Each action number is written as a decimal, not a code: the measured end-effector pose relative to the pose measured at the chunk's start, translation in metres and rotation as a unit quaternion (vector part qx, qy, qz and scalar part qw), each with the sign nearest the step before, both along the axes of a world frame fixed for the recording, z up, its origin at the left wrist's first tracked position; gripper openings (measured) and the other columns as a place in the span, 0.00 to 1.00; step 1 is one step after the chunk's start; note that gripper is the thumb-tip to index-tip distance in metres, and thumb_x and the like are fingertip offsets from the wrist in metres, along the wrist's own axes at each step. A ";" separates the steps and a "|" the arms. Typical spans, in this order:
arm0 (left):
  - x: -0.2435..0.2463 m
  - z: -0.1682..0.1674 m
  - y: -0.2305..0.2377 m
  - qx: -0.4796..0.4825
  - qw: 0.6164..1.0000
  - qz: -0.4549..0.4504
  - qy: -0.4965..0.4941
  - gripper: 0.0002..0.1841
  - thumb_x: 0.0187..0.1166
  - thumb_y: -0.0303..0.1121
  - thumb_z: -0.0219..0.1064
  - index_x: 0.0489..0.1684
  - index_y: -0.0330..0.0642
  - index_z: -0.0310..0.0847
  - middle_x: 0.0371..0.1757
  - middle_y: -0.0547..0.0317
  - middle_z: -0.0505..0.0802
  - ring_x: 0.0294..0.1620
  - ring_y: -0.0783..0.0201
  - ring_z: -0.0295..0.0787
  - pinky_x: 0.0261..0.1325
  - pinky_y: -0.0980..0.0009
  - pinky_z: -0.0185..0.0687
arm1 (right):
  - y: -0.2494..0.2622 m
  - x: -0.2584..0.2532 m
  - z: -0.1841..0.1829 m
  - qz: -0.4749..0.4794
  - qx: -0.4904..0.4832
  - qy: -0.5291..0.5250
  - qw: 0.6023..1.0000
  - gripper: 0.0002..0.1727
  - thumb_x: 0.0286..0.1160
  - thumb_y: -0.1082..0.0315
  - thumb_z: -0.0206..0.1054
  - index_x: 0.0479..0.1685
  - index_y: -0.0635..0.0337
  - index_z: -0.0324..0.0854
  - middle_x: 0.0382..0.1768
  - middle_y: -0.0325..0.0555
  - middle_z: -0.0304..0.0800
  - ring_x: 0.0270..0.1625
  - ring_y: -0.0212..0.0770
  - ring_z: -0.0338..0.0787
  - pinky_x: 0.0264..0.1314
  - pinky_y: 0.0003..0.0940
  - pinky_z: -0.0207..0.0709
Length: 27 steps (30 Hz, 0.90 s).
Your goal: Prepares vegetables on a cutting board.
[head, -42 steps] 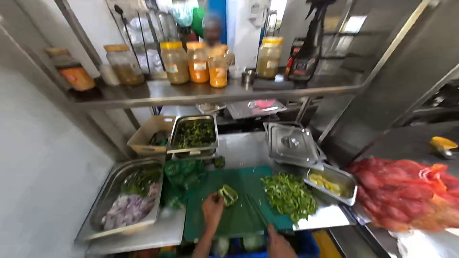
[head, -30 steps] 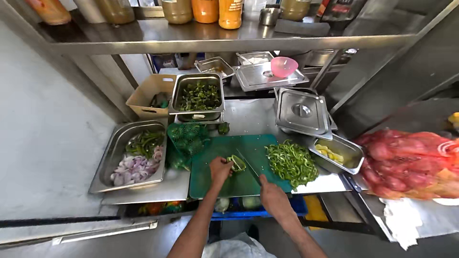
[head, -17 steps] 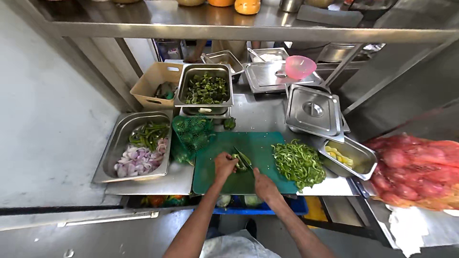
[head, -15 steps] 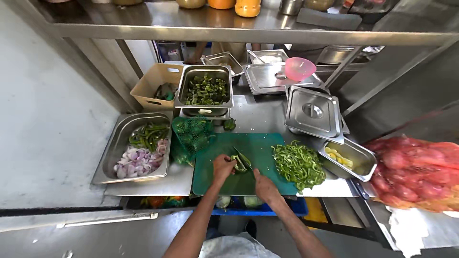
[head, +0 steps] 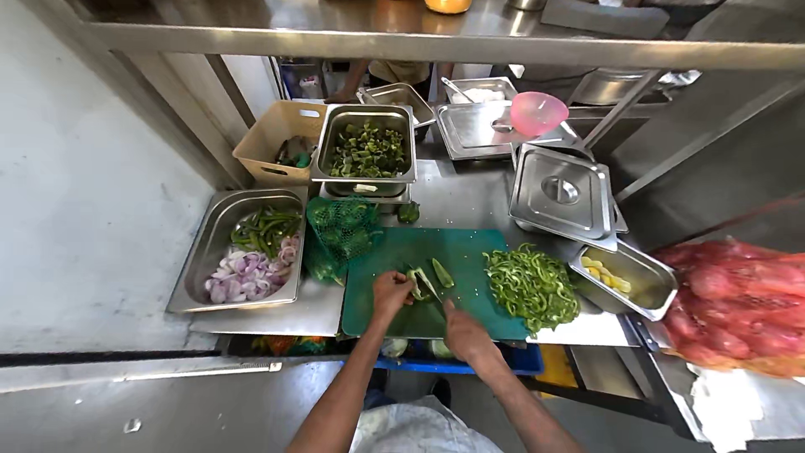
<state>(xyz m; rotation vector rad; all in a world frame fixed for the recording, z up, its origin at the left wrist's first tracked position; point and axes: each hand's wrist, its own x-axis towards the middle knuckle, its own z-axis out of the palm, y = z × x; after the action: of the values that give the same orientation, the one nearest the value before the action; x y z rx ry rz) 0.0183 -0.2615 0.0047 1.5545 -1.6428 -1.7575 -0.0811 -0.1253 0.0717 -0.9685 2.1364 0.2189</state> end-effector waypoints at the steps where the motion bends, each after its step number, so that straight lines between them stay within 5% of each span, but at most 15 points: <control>1: 0.002 0.000 0.001 -0.005 1.000 -0.005 -0.004 0.14 0.76 0.35 0.77 0.48 0.33 0.86 0.37 0.47 0.96 0.27 0.58 0.96 0.36 0.62 0.97 | -0.001 0.000 -0.015 -0.007 -0.017 -0.012 1.000 0.38 0.81 0.71 0.59 0.92 0.52 0.49 0.63 0.64 0.87 0.65 0.64 0.89 0.64 0.62 0.83; 7: 0.014 -0.008 -0.006 -0.031 0.999 -0.013 -0.028 0.17 0.75 0.38 0.79 0.53 0.36 0.88 0.40 0.49 0.96 0.30 0.59 0.96 0.37 0.62 0.97 | 0.006 -0.025 -0.043 -0.025 -0.086 -0.054 0.994 0.33 0.88 0.59 0.57 0.90 0.51 0.53 0.58 0.62 0.88 0.61 0.62 0.91 0.63 0.62 0.82; 10: 0.021 -0.005 -0.008 -0.165 0.978 -0.054 -0.115 0.24 0.72 0.46 0.80 0.64 0.48 0.87 0.48 0.54 0.95 0.44 0.58 0.94 0.51 0.55 0.92 | 0.020 -0.030 -0.043 -0.061 -0.102 -0.016 0.993 0.31 0.89 0.60 0.55 0.90 0.52 0.55 0.59 0.62 0.89 0.61 0.62 0.91 0.64 0.60 0.83; 12: 0.021 -0.005 -0.008 -0.238 0.958 -0.092 -0.130 0.23 0.73 0.51 0.78 0.61 0.50 0.90 0.54 0.54 0.93 0.51 0.56 0.92 0.59 0.52 0.89 | 0.029 -0.032 -0.038 -0.068 -0.106 0.012 0.992 0.31 0.90 0.60 0.54 0.91 0.53 0.54 0.58 0.62 0.89 0.61 0.62 0.91 0.64 0.60 0.83; 14: 0.018 -0.004 -0.004 -0.266 0.941 -0.160 -0.134 0.21 0.72 0.54 0.77 0.55 0.53 0.93 0.58 0.59 0.93 0.57 0.59 0.91 0.64 0.55 0.88 | 0.034 -0.032 -0.026 -0.053 -0.103 0.038 0.992 0.30 0.91 0.60 0.52 0.90 0.52 0.55 0.54 0.62 0.90 0.59 0.62 0.92 0.62 0.59 0.84; 18: 0.014 -0.007 0.008 -0.286 0.908 -0.269 -0.148 0.24 0.72 0.51 0.77 0.65 0.53 0.90 0.67 0.58 0.90 0.73 0.57 0.83 0.78 0.55 0.78 | 0.036 -0.020 0.000 -0.014 -0.058 0.061 0.996 0.29 0.92 0.62 0.49 0.92 0.47 0.55 0.53 0.62 0.91 0.59 0.63 0.92 0.60 0.60 0.84; 27: 0.009 0.002 -0.008 -0.324 0.859 -0.377 -0.123 0.18 0.72 0.43 0.79 0.54 0.43 0.90 0.58 0.53 0.93 0.67 0.54 0.86 0.76 0.55 0.79 | 0.030 -0.006 0.025 0.049 0.011 0.109 0.993 0.34 0.85 0.74 0.50 0.91 0.41 0.57 0.54 0.62 0.91 0.58 0.65 0.92 0.55 0.59 0.85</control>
<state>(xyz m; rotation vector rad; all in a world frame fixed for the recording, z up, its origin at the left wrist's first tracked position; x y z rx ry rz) 0.0272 -0.2697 0.0071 0.8758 -2.8535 -1.0213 -0.0872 -0.0952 0.0968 -1.0804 2.2796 0.4136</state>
